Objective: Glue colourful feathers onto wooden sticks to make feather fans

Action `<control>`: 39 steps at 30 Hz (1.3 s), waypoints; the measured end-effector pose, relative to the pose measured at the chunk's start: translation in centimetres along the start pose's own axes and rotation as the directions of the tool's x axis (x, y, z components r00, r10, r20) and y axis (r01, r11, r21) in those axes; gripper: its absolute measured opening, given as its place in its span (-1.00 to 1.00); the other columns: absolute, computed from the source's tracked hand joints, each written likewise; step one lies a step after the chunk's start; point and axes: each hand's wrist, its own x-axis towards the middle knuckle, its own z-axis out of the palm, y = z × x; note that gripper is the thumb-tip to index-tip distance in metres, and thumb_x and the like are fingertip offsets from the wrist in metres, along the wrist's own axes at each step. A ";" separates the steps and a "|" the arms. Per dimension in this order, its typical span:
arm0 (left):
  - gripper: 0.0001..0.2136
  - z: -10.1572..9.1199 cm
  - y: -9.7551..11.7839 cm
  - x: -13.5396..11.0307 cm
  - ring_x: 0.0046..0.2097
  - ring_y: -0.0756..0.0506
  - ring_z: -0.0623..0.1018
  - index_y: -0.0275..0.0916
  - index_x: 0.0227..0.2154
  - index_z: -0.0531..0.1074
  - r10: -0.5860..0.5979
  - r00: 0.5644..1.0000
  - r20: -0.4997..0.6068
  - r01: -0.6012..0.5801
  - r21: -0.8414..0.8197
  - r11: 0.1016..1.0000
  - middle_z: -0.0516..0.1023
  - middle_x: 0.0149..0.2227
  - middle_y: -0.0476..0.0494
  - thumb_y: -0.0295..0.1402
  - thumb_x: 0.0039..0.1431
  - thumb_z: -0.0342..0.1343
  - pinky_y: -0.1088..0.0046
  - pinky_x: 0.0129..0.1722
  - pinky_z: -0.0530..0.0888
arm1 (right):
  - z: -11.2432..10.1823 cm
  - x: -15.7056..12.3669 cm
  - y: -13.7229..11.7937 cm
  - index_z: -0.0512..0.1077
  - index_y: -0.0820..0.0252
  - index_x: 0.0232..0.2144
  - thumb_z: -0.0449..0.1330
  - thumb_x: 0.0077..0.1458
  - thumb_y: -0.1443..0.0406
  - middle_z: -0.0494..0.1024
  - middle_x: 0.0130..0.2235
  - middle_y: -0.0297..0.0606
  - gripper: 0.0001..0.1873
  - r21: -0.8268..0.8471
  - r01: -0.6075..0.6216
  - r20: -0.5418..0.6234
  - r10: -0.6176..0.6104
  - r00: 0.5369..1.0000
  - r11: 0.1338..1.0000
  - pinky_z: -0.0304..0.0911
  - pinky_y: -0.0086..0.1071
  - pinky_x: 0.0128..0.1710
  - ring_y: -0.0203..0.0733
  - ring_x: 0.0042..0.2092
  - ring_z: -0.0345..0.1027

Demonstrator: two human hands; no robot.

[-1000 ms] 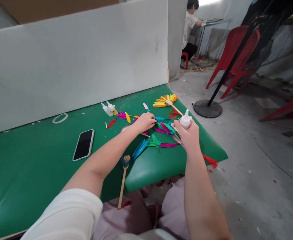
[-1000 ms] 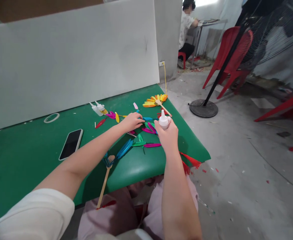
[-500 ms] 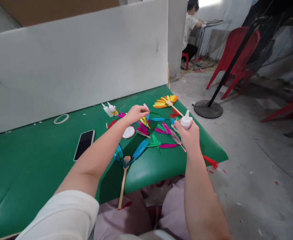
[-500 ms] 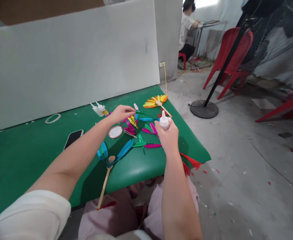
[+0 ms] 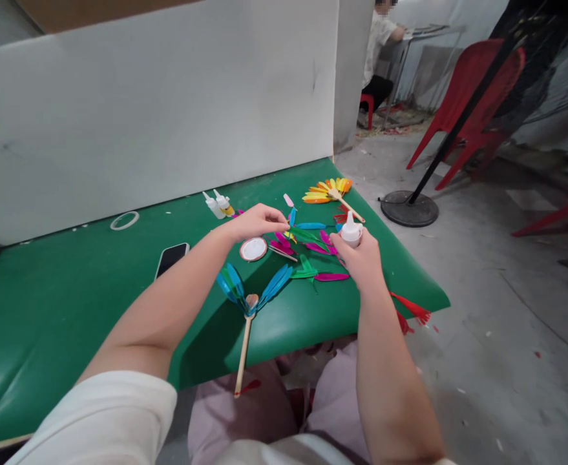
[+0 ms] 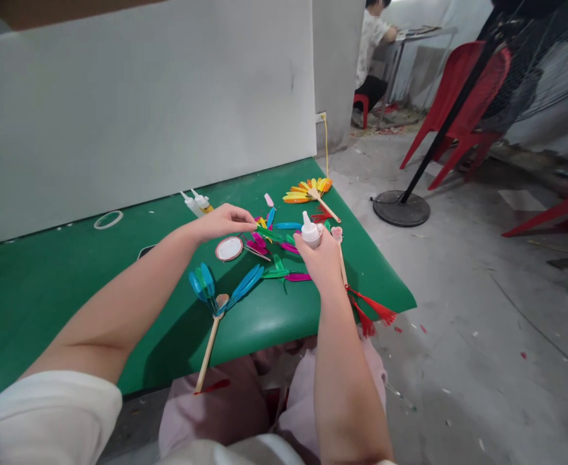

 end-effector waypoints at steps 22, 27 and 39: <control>-0.76 -1.2 -0.9 -6.1 -0.53 0.05 0.34 -0.32 -0.52 0.46 -0.022 0.998 0.057 0.012 0.169 0.986 0.39 -0.59 -0.02 -0.21 -0.02 0.12 0.53 -0.55 0.16 | 7.5 -1.9 -1.7 0.37 0.25 -0.48 0.28 -0.21 0.20 0.40 -0.48 -0.39 -0.74 0.140 -0.072 0.469 -0.002 0.883 0.987 0.12 -0.42 -0.41 -0.33 -0.44 0.20; -0.79 -0.5 -1.1 -6.4 -0.55 0.06 0.32 -0.32 -0.52 0.47 -0.024 0.998 0.065 0.012 0.177 0.984 0.37 -0.60 -0.01 -0.24 -0.03 0.12 0.52 -0.54 0.16 | 8.7 -2.6 -1.4 0.34 0.24 -0.50 0.27 -0.21 0.21 0.37 -0.49 -0.40 -0.76 0.136 -0.053 0.528 -0.027 0.849 0.989 0.11 -0.44 -0.43 -0.33 -0.44 0.19; -0.74 0.1 -5.5 -9.0 -0.55 0.09 0.22 -0.31 -0.60 0.38 -0.120 0.979 -0.167 0.113 -0.049 0.992 0.24 -0.63 0.06 -0.19 -0.06 0.15 0.52 -0.52 0.13 | 9.8 -3.6 -1.4 0.32 0.21 -0.51 0.24 -0.16 0.20 0.37 -0.50 -0.40 -0.78 -0.049 0.054 0.449 -0.027 0.893 0.997 0.10 -0.42 -0.43 -0.30 -0.44 0.19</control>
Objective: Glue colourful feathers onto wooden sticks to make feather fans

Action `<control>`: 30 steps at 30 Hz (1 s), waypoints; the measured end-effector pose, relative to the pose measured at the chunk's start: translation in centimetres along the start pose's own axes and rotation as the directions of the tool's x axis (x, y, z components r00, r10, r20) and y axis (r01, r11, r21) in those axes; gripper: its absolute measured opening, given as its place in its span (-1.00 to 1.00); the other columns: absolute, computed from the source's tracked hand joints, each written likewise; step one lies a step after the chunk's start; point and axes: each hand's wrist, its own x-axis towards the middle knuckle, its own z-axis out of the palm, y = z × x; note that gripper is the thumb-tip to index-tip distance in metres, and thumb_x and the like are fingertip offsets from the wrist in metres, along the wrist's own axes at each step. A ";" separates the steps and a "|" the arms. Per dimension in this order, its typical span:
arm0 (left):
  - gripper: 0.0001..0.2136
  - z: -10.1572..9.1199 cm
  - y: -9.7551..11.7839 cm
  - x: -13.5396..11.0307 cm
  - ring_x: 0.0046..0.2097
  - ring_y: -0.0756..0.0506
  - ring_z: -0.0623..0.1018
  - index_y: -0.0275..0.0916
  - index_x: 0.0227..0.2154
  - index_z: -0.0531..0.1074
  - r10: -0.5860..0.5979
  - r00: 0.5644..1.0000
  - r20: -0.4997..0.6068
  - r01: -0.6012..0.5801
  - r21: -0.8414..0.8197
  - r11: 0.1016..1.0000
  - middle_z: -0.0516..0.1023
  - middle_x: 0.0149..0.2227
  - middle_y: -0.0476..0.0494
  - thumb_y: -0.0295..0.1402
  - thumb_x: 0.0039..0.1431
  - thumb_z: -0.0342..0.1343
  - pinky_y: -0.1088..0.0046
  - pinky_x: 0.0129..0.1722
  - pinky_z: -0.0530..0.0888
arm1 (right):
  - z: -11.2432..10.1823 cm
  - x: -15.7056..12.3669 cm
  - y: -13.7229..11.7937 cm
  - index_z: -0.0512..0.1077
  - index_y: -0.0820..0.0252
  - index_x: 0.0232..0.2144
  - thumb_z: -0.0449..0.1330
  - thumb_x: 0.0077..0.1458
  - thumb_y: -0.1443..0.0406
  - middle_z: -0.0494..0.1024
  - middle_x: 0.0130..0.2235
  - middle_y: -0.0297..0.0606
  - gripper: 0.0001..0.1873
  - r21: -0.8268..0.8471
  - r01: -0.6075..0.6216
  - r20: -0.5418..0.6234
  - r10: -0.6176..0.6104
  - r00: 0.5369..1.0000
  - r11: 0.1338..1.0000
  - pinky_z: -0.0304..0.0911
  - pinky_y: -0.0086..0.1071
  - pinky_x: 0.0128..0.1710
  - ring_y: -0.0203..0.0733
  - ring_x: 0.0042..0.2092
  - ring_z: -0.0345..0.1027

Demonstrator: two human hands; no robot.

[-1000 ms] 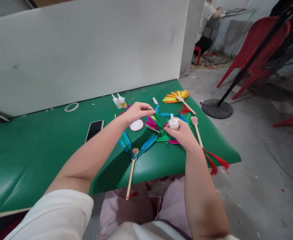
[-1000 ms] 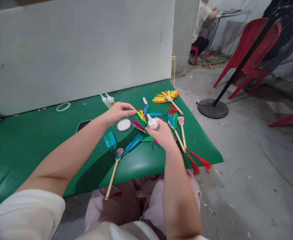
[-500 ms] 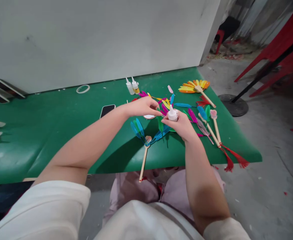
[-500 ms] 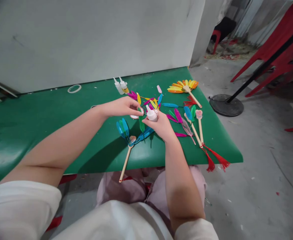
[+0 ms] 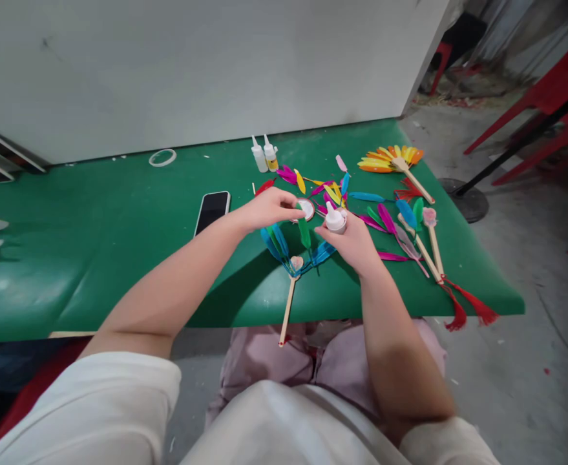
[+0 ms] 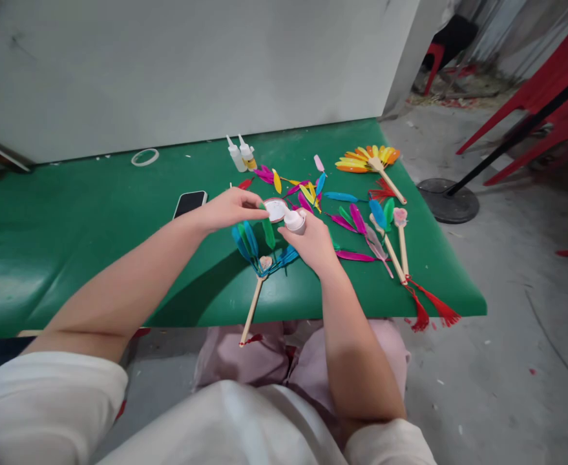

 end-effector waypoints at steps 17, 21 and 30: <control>-0.71 -0.2 -8.1 -0.8 -0.17 -0.08 0.41 -0.30 -0.62 0.41 0.014 0.989 -0.148 -0.024 -0.064 0.998 0.39 -0.23 -0.11 -0.14 -0.13 0.22 0.30 -0.07 0.30 | 0.6 -6.0 0.1 0.35 0.13 -0.42 0.17 -0.05 0.36 0.51 -0.36 -0.30 -0.93 -0.056 0.082 0.165 -0.071 0.984 0.995 0.26 -0.37 -0.27 -0.21 -0.30 0.39; -0.72 0.0 -8.4 -0.8 -0.16 -0.08 0.41 -0.30 -0.62 0.41 0.036 0.992 -0.120 -0.046 -0.081 0.996 0.39 -0.22 -0.11 -0.15 -0.10 0.20 0.31 -0.07 0.31 | 0.8 -5.9 0.5 0.33 0.11 -0.41 0.15 -0.09 0.43 0.50 -0.35 -0.32 -0.85 -0.098 0.103 0.204 -0.081 0.976 0.990 0.25 -0.36 -0.24 -0.21 -0.28 0.38; -0.75 0.4 -8.4 -0.8 -0.18 -0.07 0.42 -0.28 -0.60 0.42 0.086 0.987 -0.137 -0.087 0.003 0.996 0.39 -0.24 -0.11 -0.18 -0.08 0.19 0.30 -0.08 0.31 | 0.7 -6.0 0.2 0.34 0.12 -0.41 0.15 -0.10 0.45 0.49 -0.36 -0.35 -0.83 -0.132 0.130 0.193 -0.103 0.976 0.983 0.23 -0.38 -0.27 -0.24 -0.31 0.36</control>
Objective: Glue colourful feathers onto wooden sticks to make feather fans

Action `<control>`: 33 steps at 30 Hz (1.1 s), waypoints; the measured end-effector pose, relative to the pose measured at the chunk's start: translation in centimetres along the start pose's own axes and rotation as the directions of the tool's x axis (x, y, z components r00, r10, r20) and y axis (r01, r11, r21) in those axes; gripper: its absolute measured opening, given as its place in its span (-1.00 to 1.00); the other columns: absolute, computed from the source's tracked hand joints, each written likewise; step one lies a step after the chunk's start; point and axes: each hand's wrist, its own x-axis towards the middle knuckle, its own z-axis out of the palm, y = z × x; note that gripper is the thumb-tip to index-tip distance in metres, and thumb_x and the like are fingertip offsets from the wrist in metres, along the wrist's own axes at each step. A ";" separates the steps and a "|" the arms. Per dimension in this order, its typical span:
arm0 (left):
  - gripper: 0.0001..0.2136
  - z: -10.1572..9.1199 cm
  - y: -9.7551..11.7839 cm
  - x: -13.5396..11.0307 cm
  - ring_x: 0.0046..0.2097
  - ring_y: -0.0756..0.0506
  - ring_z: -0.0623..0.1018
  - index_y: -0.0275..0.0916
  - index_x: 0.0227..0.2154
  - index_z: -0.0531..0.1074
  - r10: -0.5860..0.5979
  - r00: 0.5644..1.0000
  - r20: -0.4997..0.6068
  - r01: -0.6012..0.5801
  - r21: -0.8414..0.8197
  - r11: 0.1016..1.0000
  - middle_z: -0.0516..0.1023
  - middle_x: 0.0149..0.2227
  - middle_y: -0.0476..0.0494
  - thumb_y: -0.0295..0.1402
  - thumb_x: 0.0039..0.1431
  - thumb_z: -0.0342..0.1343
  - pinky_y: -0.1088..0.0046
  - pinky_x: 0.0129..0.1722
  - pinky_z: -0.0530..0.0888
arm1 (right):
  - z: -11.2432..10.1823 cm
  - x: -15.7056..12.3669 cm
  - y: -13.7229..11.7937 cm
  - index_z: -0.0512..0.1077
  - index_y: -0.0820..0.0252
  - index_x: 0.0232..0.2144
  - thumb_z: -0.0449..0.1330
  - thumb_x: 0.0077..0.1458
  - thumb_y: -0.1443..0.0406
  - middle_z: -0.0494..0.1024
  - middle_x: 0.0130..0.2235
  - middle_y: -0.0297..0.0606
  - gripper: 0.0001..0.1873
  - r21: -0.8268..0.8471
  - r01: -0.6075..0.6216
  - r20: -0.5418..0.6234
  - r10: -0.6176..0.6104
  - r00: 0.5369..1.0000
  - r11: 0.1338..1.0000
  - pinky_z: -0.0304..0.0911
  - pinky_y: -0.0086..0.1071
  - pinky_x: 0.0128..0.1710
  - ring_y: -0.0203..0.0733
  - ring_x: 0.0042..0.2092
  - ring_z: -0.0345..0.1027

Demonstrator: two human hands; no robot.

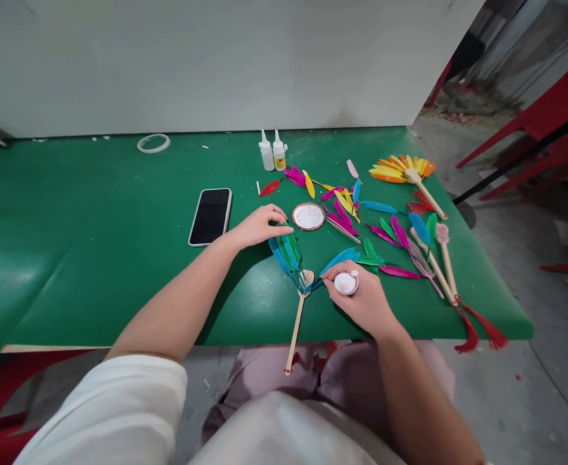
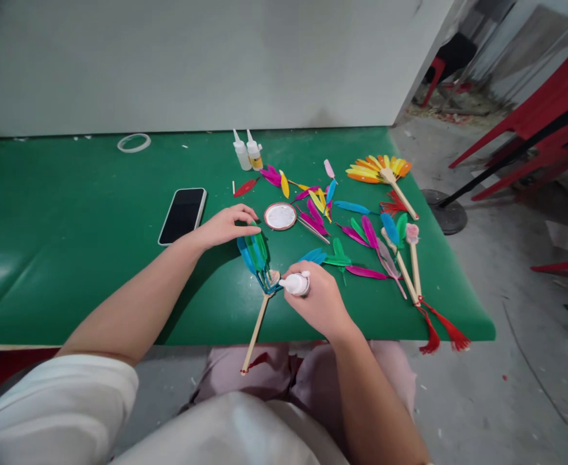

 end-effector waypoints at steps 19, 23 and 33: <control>-0.73 0.8 0.1 -0.2 -0.20 -0.07 0.40 -0.27 -0.61 0.39 0.067 0.998 0.020 -0.068 0.033 0.997 0.38 -0.25 -0.11 -0.16 -0.05 0.13 0.32 -0.15 0.31 | 0.7 -1.0 0.2 0.32 0.09 -0.38 0.16 -0.12 0.45 0.52 -0.32 -0.30 -0.78 0.000 0.066 0.023 -0.066 0.998 0.998 0.30 -0.27 -0.19 -0.16 -0.21 0.39; -0.74 0.8 0.2 -0.3 -0.19 -0.07 0.40 -0.27 -0.62 0.39 0.085 0.996 0.033 -0.087 0.066 0.994 0.38 -0.26 -0.11 -0.16 -0.04 0.13 0.32 -0.13 0.30 | 1.1 -0.9 0.4 0.33 0.07 -0.37 0.19 -0.18 0.47 0.53 -0.28 -0.29 -0.73 -0.031 0.150 0.055 -0.148 0.987 0.988 0.28 -0.21 -0.09 -0.12 -0.11 0.35; -0.75 0.9 -0.2 -0.1 -0.14 -0.10 0.37 -0.27 -0.56 0.40 0.095 0.995 0.032 -0.098 0.122 0.988 0.37 -0.24 -0.12 -0.16 0.02 0.09 0.27 -0.05 0.28 | 0.3 -0.9 0.3 0.31 0.08 -0.40 0.16 -0.16 0.50 0.52 -0.32 -0.33 -0.74 -0.004 0.113 -0.026 -0.113 0.993 0.994 0.25 -0.22 -0.09 -0.17 -0.22 0.37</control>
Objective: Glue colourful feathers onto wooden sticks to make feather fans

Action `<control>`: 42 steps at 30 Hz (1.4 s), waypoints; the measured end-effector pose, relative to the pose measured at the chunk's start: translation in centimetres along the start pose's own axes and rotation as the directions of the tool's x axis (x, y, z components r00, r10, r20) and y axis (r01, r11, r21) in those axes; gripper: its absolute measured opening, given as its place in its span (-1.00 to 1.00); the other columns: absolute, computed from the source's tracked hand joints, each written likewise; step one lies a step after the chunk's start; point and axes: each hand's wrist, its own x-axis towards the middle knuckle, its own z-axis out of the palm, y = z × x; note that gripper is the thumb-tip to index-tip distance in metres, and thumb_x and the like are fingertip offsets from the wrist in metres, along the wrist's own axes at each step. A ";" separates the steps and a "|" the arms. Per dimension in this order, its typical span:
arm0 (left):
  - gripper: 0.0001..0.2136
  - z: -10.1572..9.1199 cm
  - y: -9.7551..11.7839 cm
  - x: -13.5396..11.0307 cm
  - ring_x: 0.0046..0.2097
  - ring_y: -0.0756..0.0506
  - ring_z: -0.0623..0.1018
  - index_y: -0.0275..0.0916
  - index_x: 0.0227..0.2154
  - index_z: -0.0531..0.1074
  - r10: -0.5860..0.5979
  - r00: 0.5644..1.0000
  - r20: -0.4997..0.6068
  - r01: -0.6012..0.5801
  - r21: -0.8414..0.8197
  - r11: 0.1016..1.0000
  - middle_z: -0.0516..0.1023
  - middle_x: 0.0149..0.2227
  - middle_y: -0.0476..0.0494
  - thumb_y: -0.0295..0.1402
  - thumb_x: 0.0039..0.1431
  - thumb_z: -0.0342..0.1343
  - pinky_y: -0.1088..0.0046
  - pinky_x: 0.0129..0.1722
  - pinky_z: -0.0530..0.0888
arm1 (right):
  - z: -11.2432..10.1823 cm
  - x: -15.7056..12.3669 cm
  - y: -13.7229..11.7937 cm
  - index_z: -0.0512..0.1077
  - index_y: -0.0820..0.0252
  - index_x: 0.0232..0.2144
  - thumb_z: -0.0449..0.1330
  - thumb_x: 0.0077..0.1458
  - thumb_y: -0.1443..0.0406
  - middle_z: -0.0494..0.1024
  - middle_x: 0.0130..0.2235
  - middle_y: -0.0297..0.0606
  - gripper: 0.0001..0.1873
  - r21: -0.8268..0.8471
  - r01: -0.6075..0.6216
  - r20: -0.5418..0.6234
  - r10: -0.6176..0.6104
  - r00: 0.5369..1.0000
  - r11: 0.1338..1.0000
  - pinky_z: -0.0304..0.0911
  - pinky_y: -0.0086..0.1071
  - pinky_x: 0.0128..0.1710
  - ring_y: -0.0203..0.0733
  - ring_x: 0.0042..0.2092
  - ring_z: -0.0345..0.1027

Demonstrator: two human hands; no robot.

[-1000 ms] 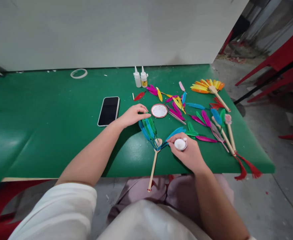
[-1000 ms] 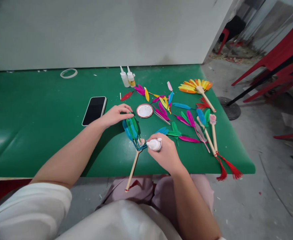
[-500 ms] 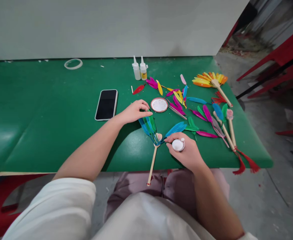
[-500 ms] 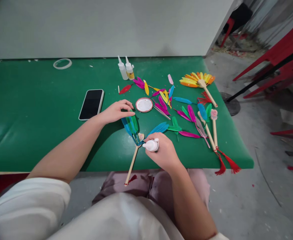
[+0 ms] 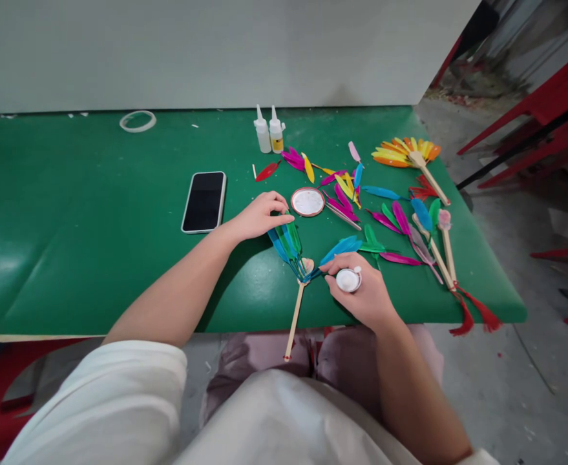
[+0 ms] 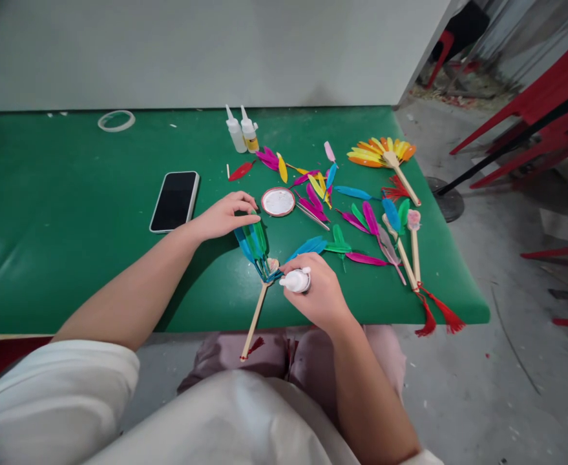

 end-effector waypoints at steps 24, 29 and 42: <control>-0.71 -0.4 1.3 -0.9 -0.26 -0.09 0.41 -0.20 -0.09 0.36 -0.144 0.879 -0.455 0.221 0.119 0.968 0.48 -0.34 -0.08 -0.21 0.19 -0.05 0.37 -0.14 0.29 | 0.7 -0.2 -0.9 0.36 0.10 -0.42 0.20 -0.09 0.39 0.52 -0.35 -0.28 -0.88 0.073 -0.025 -0.091 0.032 0.995 0.997 0.31 -0.26 -0.20 -0.18 -0.25 0.38; -0.65 -0.3 1.4 -1.9 -0.43 -0.01 0.40 -0.18 -0.04 0.32 -0.239 0.937 -0.253 0.227 -0.075 0.971 0.50 -0.41 0.00 -0.19 0.13 0.00 0.47 -0.36 0.29 | 2.9 -0.7 -0.9 0.32 0.05 -0.44 0.19 -0.19 0.46 0.55 -0.30 -0.32 -0.76 0.012 0.073 0.020 -0.073 0.997 0.997 0.32 -0.25 -0.18 -0.14 -0.18 0.33; -0.53 1.1 1.6 -1.8 -0.42 0.03 0.33 -0.23 0.01 0.28 -0.151 0.986 -0.070 0.131 -0.228 0.965 0.29 -0.49 0.07 -0.33 -0.01 0.15 0.50 -0.34 0.26 | 3.1 -1.0 -0.6 0.33 0.06 -0.42 0.17 -0.20 0.48 0.54 -0.30 -0.31 -0.74 -0.042 -0.018 -0.023 0.017 1.000 0.999 0.31 -0.21 -0.18 -0.11 -0.18 0.31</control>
